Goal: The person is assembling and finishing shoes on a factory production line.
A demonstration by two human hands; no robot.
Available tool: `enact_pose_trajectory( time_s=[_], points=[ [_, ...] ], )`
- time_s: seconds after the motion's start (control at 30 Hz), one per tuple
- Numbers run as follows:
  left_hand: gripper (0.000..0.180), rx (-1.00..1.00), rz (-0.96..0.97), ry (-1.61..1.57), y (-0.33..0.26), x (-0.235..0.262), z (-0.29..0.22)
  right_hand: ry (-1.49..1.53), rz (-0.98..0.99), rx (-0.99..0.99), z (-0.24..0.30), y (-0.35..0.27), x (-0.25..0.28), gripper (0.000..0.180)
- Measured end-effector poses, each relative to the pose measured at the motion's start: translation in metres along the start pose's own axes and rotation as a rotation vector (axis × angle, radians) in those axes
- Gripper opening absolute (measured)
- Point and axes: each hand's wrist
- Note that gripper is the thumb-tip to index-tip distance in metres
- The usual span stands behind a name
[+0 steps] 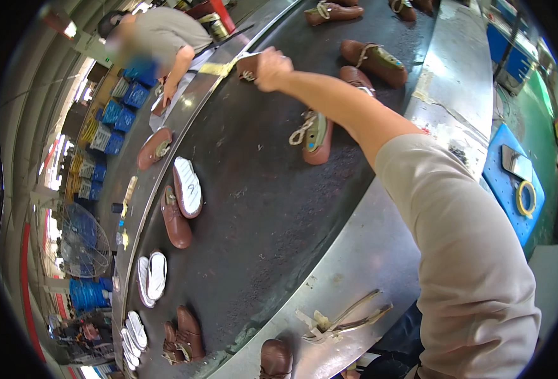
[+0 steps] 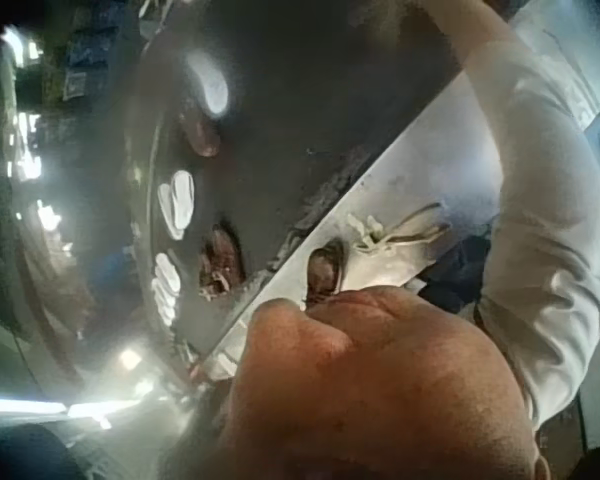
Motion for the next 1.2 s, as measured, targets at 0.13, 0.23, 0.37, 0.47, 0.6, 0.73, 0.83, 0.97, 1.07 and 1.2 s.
enact_pose_trajectory(
  time_s=[0.13, 0.23, 0.37, 0.47, 0.6, 0.73, 0.83, 0.97, 1.07, 1.2],
  points=[
    [0.063, 0.038, -0.048, -0.050, 0.000, -0.006, 0.018, -0.156, 0.099, -0.028, -0.065, 0.035, -0.023, 0.093],
    [0.063, 0.056, -0.084, -0.070, -0.002, -0.005, 0.022, -0.239, 0.067, 0.028, -0.060, 0.036, -0.024, 0.073],
    [0.063, 0.067, -0.100, -0.093, -0.008, -0.003, 0.022, -0.364, 0.119, 0.104, -0.039, 0.016, 0.000, 0.049],
    [0.064, 0.067, -0.069, -0.122, -0.013, -0.012, 0.021, -0.242, 0.246, 0.157, -0.020, -0.020, 0.031, 0.049],
    [0.064, 0.056, 0.002, -0.133, -0.015, -0.014, 0.009, 0.272, 0.659, -0.004, -0.005, -0.085, 0.082, 0.054],
    [0.064, 0.015, 0.026, -0.143, -0.021, -0.007, -0.002, 0.803, 1.013, -0.204, -0.003, -0.175, 0.134, 0.065],
    [0.064, 0.006, 0.048, -0.154, -0.032, -0.004, -0.002, 1.026, 1.175, -0.318, -0.041, -0.258, 0.164, 0.055],
    [0.065, 0.003, 0.071, -0.160, -0.059, 0.007, -0.001, 1.010, 1.115, -0.496, -0.104, -0.358, 0.203, 0.059],
    [0.065, 0.002, 0.079, -0.152, -0.081, 0.022, 0.003, 0.962, 0.967, -0.566, -0.147, -0.402, 0.217, 0.062],
    [0.065, 0.028, 0.070, -0.135, -0.132, 0.053, 0.009, 0.712, 0.914, -0.471, -0.172, -0.428, 0.239, 0.062]
  ],
)
Point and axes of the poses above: each hand's wrist, its own y-axis towards the middle knuckle, its own x-axis out of the back of the hand, z = x × y
